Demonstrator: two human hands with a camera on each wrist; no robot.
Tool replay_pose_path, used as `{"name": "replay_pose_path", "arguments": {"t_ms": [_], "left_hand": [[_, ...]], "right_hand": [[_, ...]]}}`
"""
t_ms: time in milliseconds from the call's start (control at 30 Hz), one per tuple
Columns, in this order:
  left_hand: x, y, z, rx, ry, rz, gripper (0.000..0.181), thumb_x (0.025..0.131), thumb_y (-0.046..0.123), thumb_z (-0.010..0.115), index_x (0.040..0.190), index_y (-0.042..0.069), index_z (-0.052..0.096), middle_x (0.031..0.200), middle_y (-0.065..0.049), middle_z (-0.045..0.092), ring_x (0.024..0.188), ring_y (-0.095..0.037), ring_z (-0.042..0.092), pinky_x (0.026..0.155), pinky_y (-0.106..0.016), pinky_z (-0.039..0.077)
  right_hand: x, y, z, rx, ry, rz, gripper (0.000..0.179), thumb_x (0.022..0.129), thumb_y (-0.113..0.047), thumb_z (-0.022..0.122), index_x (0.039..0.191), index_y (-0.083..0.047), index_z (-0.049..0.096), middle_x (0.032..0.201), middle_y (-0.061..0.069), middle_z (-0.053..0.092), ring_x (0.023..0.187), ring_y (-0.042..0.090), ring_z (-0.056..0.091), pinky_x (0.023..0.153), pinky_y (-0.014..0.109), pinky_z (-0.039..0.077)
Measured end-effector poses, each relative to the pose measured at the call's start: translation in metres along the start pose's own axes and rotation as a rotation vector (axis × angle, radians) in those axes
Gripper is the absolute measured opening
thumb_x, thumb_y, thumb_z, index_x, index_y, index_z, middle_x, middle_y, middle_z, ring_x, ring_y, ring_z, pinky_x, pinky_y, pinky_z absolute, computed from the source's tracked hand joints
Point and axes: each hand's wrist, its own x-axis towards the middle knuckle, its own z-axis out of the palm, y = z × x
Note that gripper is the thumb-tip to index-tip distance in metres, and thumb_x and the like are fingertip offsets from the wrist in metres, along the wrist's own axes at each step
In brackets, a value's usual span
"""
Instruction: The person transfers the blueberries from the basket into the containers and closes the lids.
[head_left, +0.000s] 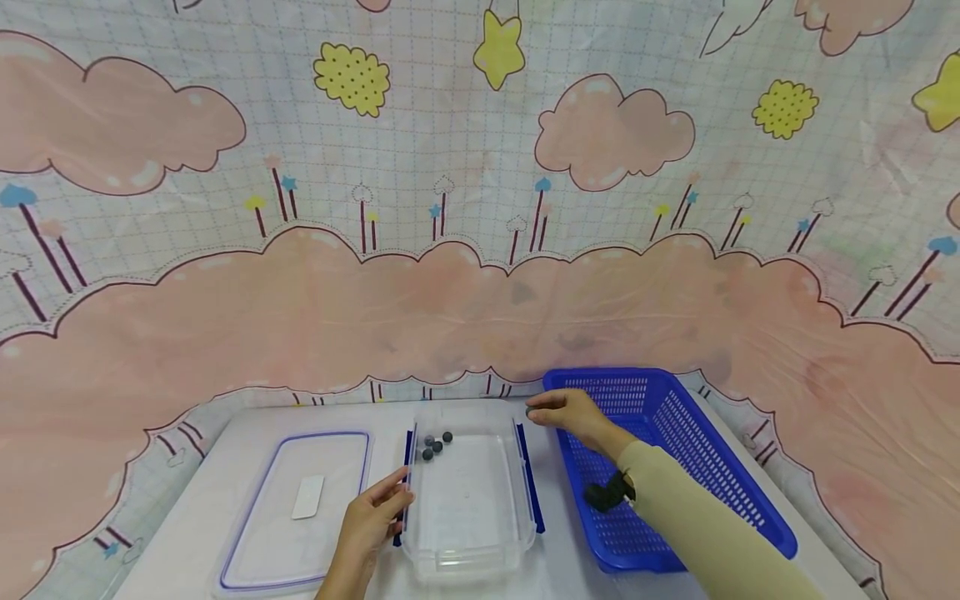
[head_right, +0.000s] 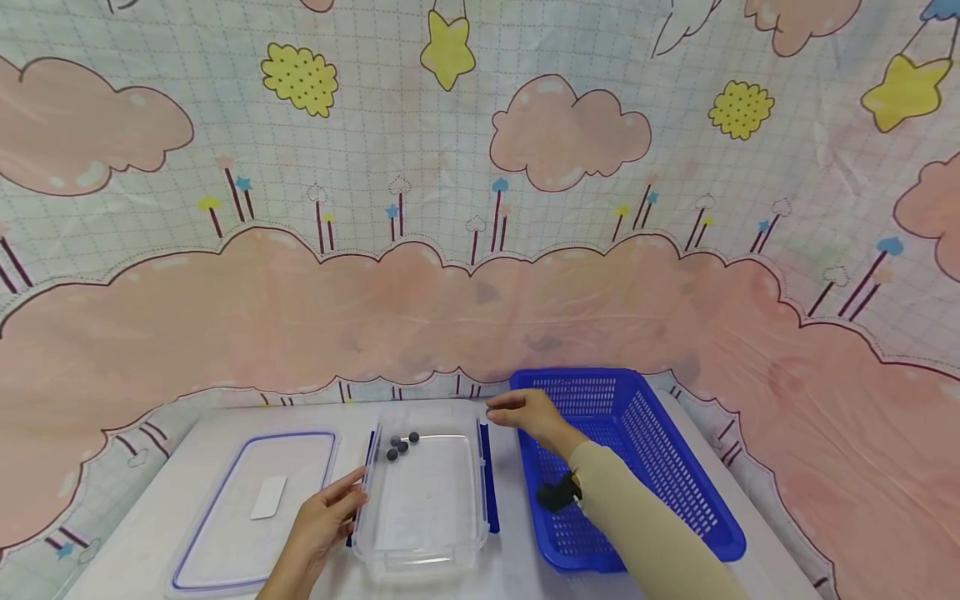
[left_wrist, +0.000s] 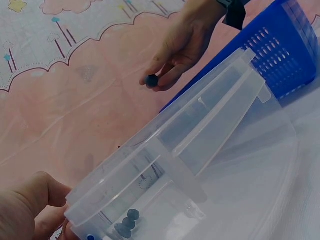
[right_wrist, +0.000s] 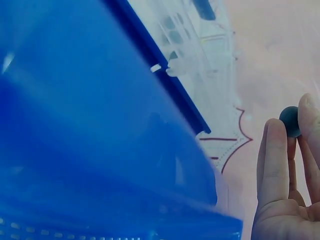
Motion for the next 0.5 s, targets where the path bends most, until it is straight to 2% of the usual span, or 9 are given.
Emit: {"name": "replay_pose_path", "arguments": {"t_ms": [133, 367, 500], "left_hand": [[0.000, 0.000, 0.000, 0.000, 0.003, 0.004, 0.048, 0.085, 0.009, 0.073, 0.132, 0.008, 0.063, 0.090, 0.008, 0.064, 0.077, -0.011, 0.055, 0.057, -0.021, 0.050], [0.000, 0.001, 0.000, -0.001, -0.001, 0.001, 0.047, 0.085, 0.007, 0.073, 0.131, 0.008, 0.063, 0.090, 0.008, 0.063, 0.075, -0.011, 0.054, 0.057, -0.020, 0.050], [0.000, 0.001, 0.001, -0.016, -0.003, 0.012, 0.047, 0.084, 0.006, 0.073, 0.131, 0.007, 0.063, 0.088, 0.010, 0.063, 0.074, -0.010, 0.055, 0.057, -0.020, 0.050]], "right_hand": [[0.004, -0.001, 0.005, 0.028, -0.019, -0.004, 0.037, 0.091, -0.015, 0.071, 0.123, 0.005, 0.065, 0.117, 0.014, 0.069, 0.105, 0.022, 0.066, 0.096, 0.041, 0.053], [0.011, -0.001, 0.015, 0.021, 0.000, 0.025, 0.029, 0.090, -0.013, 0.072, 0.117, -0.003, 0.071, 0.113, 0.009, 0.071, 0.103, 0.020, 0.066, 0.097, 0.041, 0.052], [0.014, -0.002, 0.022, 0.028, -0.009, 0.013, 0.029, 0.090, -0.010, 0.070, 0.118, 0.000, 0.070, 0.112, 0.012, 0.071, 0.099, 0.019, 0.067, 0.095, 0.041, 0.053]]}}
